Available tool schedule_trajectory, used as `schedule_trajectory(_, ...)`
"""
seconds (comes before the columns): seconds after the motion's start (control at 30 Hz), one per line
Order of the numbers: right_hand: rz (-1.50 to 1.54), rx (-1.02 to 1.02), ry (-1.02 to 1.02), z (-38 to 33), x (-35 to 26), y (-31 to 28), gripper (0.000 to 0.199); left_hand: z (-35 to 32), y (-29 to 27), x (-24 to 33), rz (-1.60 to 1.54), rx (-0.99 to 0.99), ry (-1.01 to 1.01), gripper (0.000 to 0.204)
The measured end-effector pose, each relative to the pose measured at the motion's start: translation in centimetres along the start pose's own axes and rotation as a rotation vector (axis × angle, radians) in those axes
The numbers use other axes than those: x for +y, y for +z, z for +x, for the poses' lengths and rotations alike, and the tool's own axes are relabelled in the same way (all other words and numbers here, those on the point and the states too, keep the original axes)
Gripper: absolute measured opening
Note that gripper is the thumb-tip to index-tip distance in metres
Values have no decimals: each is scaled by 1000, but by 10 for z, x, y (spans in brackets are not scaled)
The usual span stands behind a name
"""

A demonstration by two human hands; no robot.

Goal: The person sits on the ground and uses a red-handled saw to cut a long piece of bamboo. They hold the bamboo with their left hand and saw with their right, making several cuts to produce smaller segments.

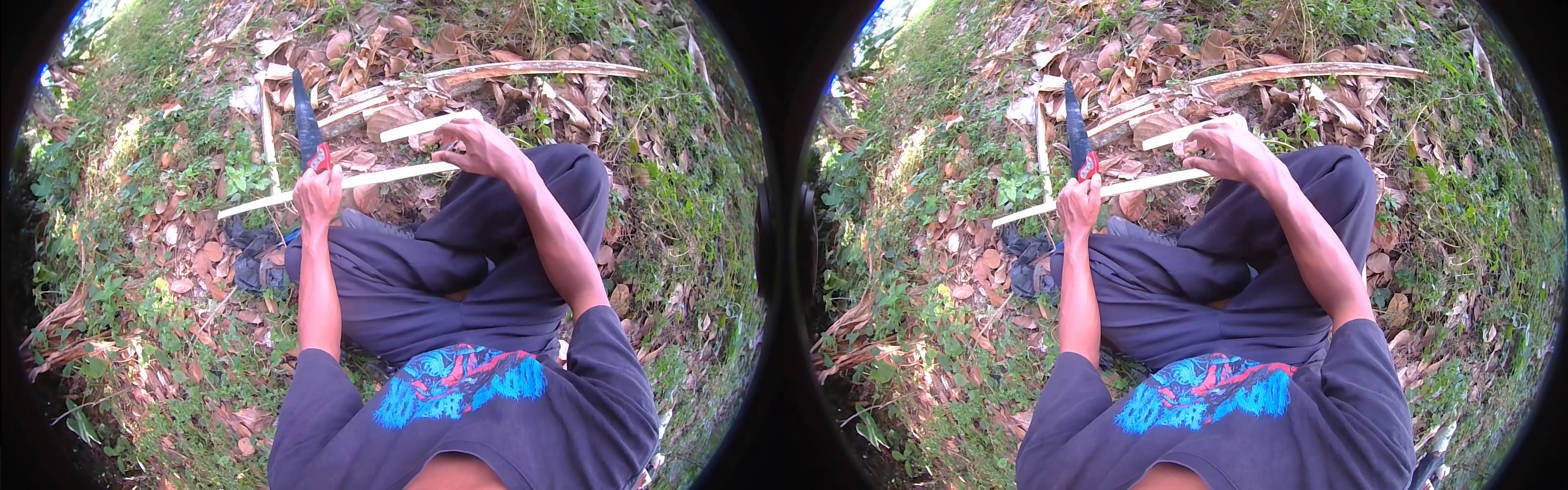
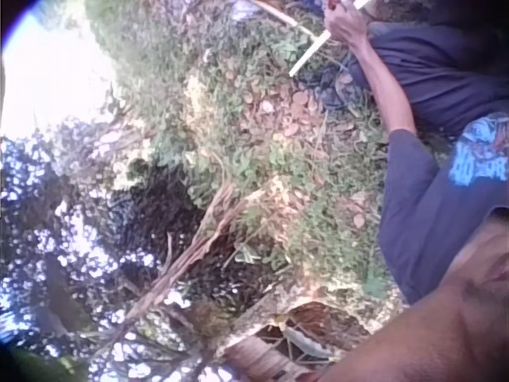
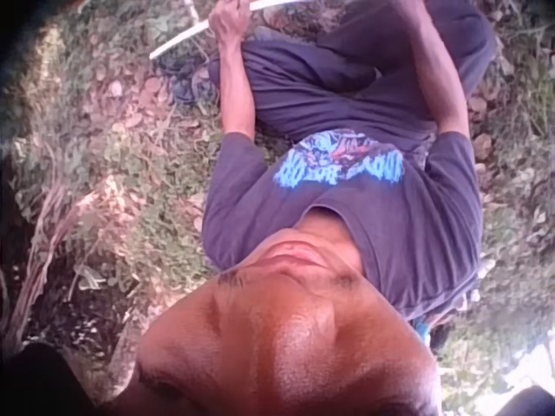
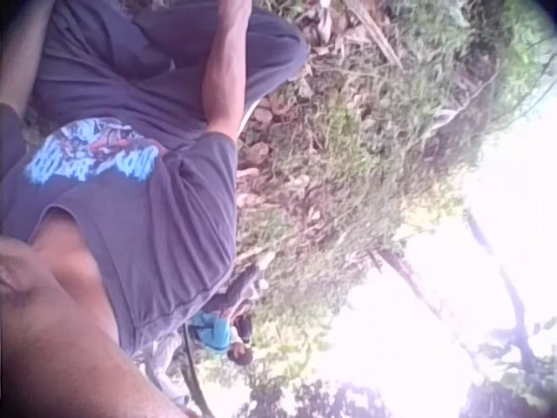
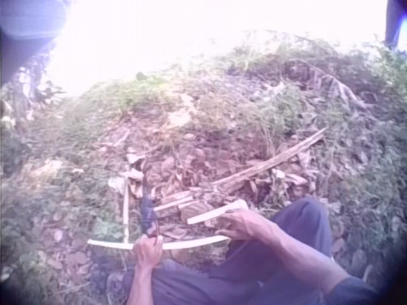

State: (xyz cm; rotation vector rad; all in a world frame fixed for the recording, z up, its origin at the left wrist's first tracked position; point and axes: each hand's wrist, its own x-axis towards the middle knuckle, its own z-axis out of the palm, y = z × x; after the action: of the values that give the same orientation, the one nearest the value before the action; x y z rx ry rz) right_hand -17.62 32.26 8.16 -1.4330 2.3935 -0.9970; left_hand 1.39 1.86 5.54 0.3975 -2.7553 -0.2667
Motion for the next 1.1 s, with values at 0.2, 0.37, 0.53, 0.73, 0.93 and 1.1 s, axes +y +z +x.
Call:
schedule_trajectory(0.2,-26,15,-25,1,-1,11,42,-3,-2,-5,-24,28,-105,52)
schedule_trajectory(0.37,-109,80,-14,-3,6,15,40,-2,-5,-1,47,-28,-168,64)
schedule_trajectory(0.53,-212,440,-17,-1,4,11,41,-5,-4,-4,28,-8,-222,66)
schedule_trajectory(0.73,-133,832,213,-3,3,-15,53,15,-2,-11,-36,64,-281,66)
schedule_trajectory(0.93,98,715,236,8,-6,5,45,46,-36,-20,-233,196,-445,72)
schedule_trajectory(1.1,133,534,46,3,-17,5,45,122,-82,55,-759,356,-437,78)
